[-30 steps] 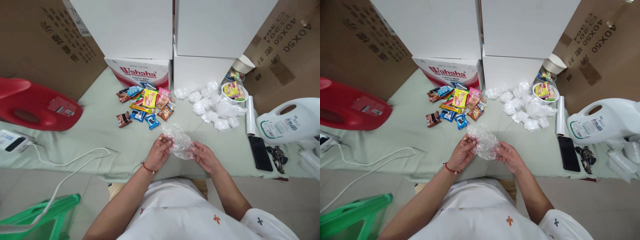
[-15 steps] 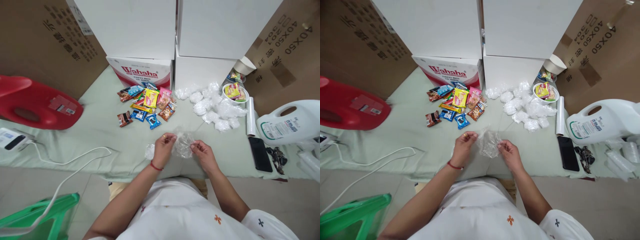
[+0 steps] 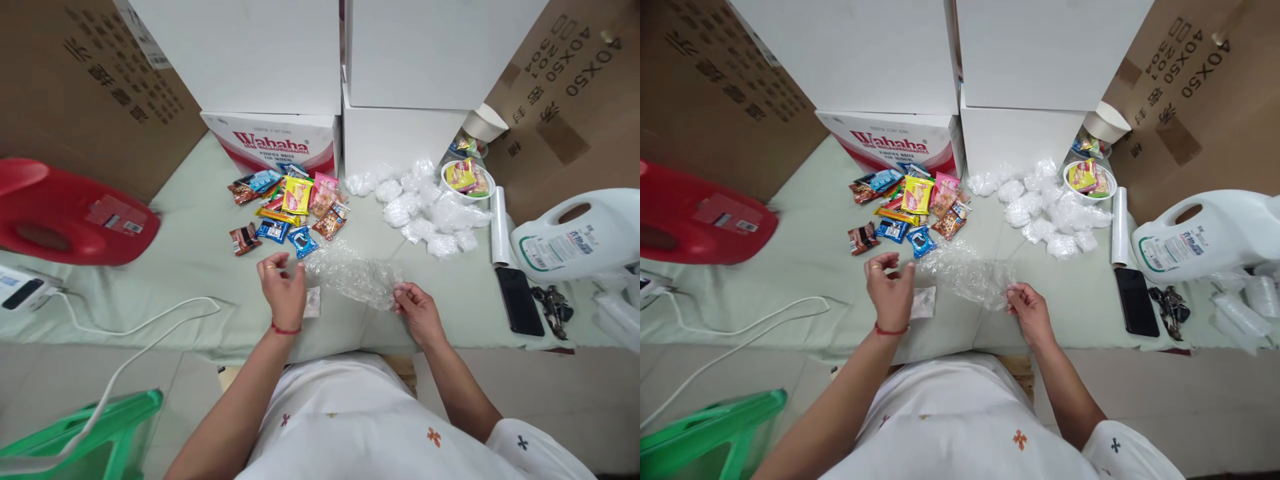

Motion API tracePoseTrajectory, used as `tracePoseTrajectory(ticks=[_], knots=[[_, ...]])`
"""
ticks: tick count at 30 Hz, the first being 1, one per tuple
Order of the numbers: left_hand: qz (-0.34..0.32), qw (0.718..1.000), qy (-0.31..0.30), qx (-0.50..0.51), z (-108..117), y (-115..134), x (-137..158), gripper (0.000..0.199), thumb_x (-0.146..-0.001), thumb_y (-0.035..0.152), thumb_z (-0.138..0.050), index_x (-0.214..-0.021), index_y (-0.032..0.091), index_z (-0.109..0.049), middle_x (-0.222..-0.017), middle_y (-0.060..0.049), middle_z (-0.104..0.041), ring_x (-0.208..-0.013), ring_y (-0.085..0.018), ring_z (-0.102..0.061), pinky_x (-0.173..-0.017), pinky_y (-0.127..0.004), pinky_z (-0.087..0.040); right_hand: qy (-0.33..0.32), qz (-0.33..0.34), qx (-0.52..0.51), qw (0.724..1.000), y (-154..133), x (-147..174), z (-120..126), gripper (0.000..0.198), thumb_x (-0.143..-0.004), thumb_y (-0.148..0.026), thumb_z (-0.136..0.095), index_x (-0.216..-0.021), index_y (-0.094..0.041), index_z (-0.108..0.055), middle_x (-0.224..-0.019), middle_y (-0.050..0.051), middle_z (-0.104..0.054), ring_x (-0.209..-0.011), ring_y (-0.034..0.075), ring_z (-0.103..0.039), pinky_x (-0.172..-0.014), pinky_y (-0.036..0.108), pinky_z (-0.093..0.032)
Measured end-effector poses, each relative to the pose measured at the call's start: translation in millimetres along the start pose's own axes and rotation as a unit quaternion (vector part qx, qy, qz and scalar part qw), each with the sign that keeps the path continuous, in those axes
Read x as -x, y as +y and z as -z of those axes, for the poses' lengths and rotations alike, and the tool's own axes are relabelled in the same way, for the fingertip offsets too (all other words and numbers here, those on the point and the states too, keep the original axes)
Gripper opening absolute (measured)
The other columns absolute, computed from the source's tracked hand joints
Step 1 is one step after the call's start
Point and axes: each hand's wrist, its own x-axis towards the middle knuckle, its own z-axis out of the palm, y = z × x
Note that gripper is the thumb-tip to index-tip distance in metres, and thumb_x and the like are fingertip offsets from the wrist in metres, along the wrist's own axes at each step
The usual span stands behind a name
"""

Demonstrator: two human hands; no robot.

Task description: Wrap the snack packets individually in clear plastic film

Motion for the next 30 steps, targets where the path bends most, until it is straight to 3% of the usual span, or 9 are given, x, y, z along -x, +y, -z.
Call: tracePoseTrajectory(ticks=[2,3,5,10,13,18,25,28,30], knots=[[-0.098,0.986,-0.131,0.025,0.2,21.1,20.1,0.006,-0.089,0.026,-0.064,-0.092,0.021,-0.064,-0.090,-0.002,-0.061,-0.080,-0.015,-0.056,-0.073,-0.028,-0.047,-0.017,0.002,-0.021,1.000,-2.4,1.0,-3.9,0.044,-0.068,-0.051,-0.089,-0.097,-0.022,-0.074,-0.083,0.001,-0.070,-0.067,0.014,-0.057,-0.061,0.027,-0.051],[-0.134,0.968,-0.209,0.046,-1.1,31.3,30.6,0.007,-0.093,0.026,-0.061,-0.090,0.021,-0.065,-0.088,-0.002,-0.063,-0.079,-0.015,-0.057,-0.073,-0.028,-0.047,-0.027,0.002,-0.029,0.999,-3.9,1.9,-5.6,0.046,-0.068,-0.050,-0.089,-0.102,-0.023,-0.074,-0.087,0.002,-0.072,-0.069,0.014,-0.058,-0.064,0.028,-0.053],[-0.174,0.936,-0.300,0.066,-6.7,47.3,50.2,0.013,-0.098,0.028,-0.057,-0.091,0.022,-0.065,-0.088,-0.003,-0.065,-0.082,-0.016,-0.059,-0.073,-0.029,-0.048,-0.046,0.004,-0.032,0.998,-7.0,4.3,-8.7,0.052,-0.070,-0.049,-0.088,-0.112,-0.023,-0.073,-0.096,0.004,-0.075,-0.072,0.015,-0.061,-0.068,0.029,-0.055],[-0.208,0.910,-0.359,-0.025,-27.3,52.1,82.1,0.029,-0.090,0.045,-0.071,-0.107,0.021,-0.068,-0.102,-0.009,-0.066,-0.098,-0.024,-0.062,-0.085,-0.039,-0.051,-0.057,0.011,0.003,0.998,-13.5,10.1,-14.0,0.062,-0.073,-0.047,-0.085,-0.127,-0.023,-0.067,-0.103,0.006,-0.077,-0.078,0.017,-0.066,-0.076,0.032,-0.056],[-0.200,0.899,-0.387,-0.053,-33.8,42.5,87.1,0.014,-0.091,0.036,-0.070,-0.094,0.022,-0.071,-0.093,-0.008,-0.068,-0.092,-0.024,-0.062,-0.082,-0.038,-0.049,-0.058,0.012,0.019,0.998,-12.8,10.4,-15.9,0.062,-0.073,-0.050,-0.085,-0.126,-0.023,-0.067,-0.099,0.006,-0.077,-0.078,0.018,-0.067,-0.077,0.033,-0.056],[-0.076,0.922,-0.376,0.059,-30.6,35.3,78.1,0.016,-0.092,0.029,-0.064,-0.079,0.021,-0.068,-0.076,-0.002,-0.062,-0.074,-0.016,-0.057,-0.070,-0.030,-0.045,-0.052,0.009,0.038,0.998,-6.8,8.0,-16.3,0.046,-0.069,-0.056,-0.085,-0.097,-0.021,-0.072,-0.084,0.004,-0.074,-0.067,0.016,-0.063,-0.063,0.030,-0.053],[0.094,0.942,-0.305,0.104,-15.7,22.1,67.1,0.020,-0.088,0.037,-0.064,-0.078,0.020,-0.063,-0.078,0.000,-0.060,-0.072,-0.014,-0.054,-0.068,-0.027,-0.043,-0.038,0.005,0.054,0.998,-4.9,9.3,-11.0,0.043,-0.071,-0.058,-0.084,-0.090,-0.021,-0.069,-0.077,0.002,-0.071,-0.063,0.014,-0.056,-0.057,0.027,-0.049],[0.099,0.959,-0.257,0.073,-7.1,17.0,69.1,0.015,-0.088,0.035,-0.062,-0.090,0.020,-0.061,-0.091,-0.003,-0.063,-0.086,-0.018,-0.060,-0.076,-0.030,-0.047,-0.047,0.016,0.080,0.996,-2.5,10.4,-8.5,0.043,-0.074,-0.059,-0.081,-0.092,-0.022,-0.069,-0.078,0.002,-0.070,-0.062,0.014,-0.056,-0.057,0.028,-0.048],[0.060,0.972,-0.220,0.051,-6.1,21.6,70.3,0.022,-0.090,0.037,-0.059,-0.105,0.021,-0.059,-0.107,-0.006,-0.064,-0.101,-0.021,-0.062,-0.085,-0.034,-0.049,-0.049,0.031,0.108,0.992,-0.2,12.4,-8.7,0.040,-0.078,-0.059,-0.077,-0.093,-0.022,-0.069,-0.079,0.002,-0.071,-0.062,0.015,-0.056,-0.059,0.029,-0.049]])
